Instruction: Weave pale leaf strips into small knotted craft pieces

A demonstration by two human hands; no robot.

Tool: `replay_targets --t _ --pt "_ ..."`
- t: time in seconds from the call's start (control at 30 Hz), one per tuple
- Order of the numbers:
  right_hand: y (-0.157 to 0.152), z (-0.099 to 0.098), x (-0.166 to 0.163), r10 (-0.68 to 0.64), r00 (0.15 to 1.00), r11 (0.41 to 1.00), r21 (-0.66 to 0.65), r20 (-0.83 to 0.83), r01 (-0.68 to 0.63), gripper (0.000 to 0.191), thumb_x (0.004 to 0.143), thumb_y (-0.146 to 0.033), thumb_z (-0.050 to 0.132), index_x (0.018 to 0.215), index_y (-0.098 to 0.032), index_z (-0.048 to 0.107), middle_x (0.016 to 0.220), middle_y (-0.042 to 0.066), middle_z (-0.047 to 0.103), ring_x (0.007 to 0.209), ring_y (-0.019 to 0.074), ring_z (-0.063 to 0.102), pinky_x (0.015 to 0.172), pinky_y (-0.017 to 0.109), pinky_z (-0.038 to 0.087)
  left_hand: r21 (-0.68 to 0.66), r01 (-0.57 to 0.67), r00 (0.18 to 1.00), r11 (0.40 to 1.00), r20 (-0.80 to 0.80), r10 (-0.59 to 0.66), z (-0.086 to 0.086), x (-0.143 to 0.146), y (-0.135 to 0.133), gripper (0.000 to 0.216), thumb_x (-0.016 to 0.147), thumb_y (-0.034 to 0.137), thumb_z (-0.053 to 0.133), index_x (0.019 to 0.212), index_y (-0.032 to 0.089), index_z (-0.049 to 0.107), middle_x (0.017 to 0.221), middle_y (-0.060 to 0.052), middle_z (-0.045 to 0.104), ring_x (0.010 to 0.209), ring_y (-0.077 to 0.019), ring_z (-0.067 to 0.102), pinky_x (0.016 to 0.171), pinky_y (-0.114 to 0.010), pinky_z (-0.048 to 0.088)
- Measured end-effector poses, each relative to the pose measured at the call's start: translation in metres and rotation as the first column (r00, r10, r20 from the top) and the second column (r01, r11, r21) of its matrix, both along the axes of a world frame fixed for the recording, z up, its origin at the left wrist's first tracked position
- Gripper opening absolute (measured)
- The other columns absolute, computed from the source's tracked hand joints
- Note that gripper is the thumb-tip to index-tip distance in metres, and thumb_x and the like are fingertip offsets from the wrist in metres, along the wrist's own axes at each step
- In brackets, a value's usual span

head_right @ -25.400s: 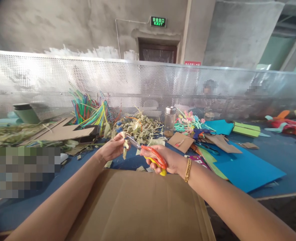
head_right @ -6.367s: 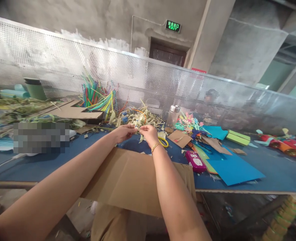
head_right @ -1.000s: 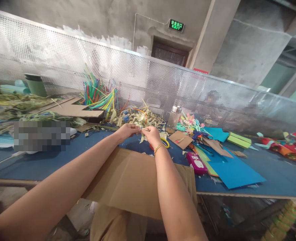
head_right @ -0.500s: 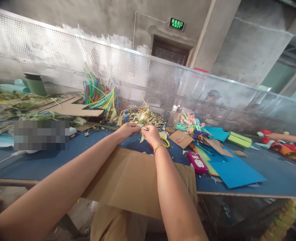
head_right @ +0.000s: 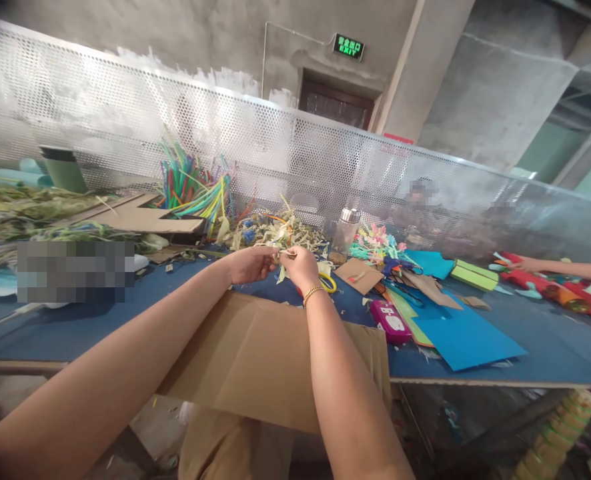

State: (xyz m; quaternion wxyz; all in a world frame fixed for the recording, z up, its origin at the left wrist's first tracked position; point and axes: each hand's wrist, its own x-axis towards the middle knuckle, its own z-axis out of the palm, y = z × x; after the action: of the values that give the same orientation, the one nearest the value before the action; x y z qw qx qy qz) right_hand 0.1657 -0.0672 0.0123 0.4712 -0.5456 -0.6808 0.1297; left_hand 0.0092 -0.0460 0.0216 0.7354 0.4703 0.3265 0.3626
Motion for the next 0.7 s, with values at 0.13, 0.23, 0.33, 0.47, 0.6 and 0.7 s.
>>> replay_targets --t 0.13,0.23,0.33,0.47,0.6,0.7 --pt "0.002 -0.002 -0.001 0.031 0.998 0.999 -0.012 -0.046 -0.031 0.018 0.07 -0.035 0.06 0.067 -0.018 0.062 0.06 -0.001 0.059 0.058 0.0126 0.049 0.054 0.023 0.033 0.158 -0.091 0.994 0.983 -0.048 0.1 -0.008 0.001 0.005 0.026 0.061 0.028 0.081 0.069 0.015 0.059 0.058 0.002 0.054 0.049 -0.0059 0.048 0.041 -0.017 0.026" --pt "0.002 0.0 0.0 0.067 0.972 0.985 -0.138 -0.225 -0.1 0.024 0.069 -0.041 0.063 0.068 -0.017 0.062 0.063 0.0 0.062 0.059 0.0128 0.052 0.053 0.023 0.034 0.265 -0.146 0.982 0.953 -0.078 0.172 -0.014 0.0 0.011 0.031 0.059 0.033 0.082 0.067 0.016 0.058 0.054 0.003 0.05 0.043 -0.0044 0.04 0.04 -0.019 0.022" --pt "0.001 0.002 0.001 -0.008 0.885 0.935 -0.317 -0.465 -0.158 0.039 0.076 -0.055 0.055 0.075 -0.017 0.065 0.072 0.004 0.067 0.062 0.0148 0.057 0.052 0.024 0.037 0.334 -0.176 0.97 0.926 -0.102 0.221 -0.016 0.0 0.013 0.031 0.058 0.036 0.083 0.069 0.016 0.06 0.053 0.004 0.048 0.042 -0.0045 0.037 0.041 -0.021 0.02" --pt "0.005 -0.003 0.0 -0.055 0.81 0.886 -0.402 -0.584 -0.23 0.046 0.077 -0.063 0.054 0.076 -0.018 0.063 0.069 0.005 0.066 0.058 0.0147 0.058 0.049 0.024 0.038 0.399 -0.152 0.949 0.904 -0.195 0.246 -0.016 0.002 0.011 0.03 0.058 0.038 0.082 0.07 0.017 0.064 0.05 0.005 0.044 0.041 -0.0049 0.031 0.042 -0.022 0.018" --pt "0.017 -0.013 0.001 0.037 0.768 0.912 -0.292 -0.64 -0.287 0.039 0.068 -0.055 0.07 0.065 -0.019 0.057 0.058 0.001 0.06 0.051 0.0121 0.051 0.045 0.024 0.036 0.439 -0.089 0.939 0.894 -0.263 0.222 -0.015 0.003 0.007 0.032 0.056 0.043 0.082 0.063 0.017 0.064 0.048 0.005 0.041 0.042 -0.0055 0.029 0.043 -0.023 0.019" --pt "0.026 -0.014 0.006 0.022 0.731 0.935 -0.244 -0.682 -0.256 0.039 0.068 -0.054 0.071 0.059 -0.02 0.053 0.053 -0.001 0.055 0.048 0.0107 0.046 0.044 0.024 0.034 0.427 -0.008 0.955 0.904 -0.266 0.134 -0.012 -0.001 0.004 0.037 0.056 0.047 0.081 0.056 0.017 0.059 0.05 0.004 0.044 0.045 -0.0064 0.034 0.045 -0.022 0.025"
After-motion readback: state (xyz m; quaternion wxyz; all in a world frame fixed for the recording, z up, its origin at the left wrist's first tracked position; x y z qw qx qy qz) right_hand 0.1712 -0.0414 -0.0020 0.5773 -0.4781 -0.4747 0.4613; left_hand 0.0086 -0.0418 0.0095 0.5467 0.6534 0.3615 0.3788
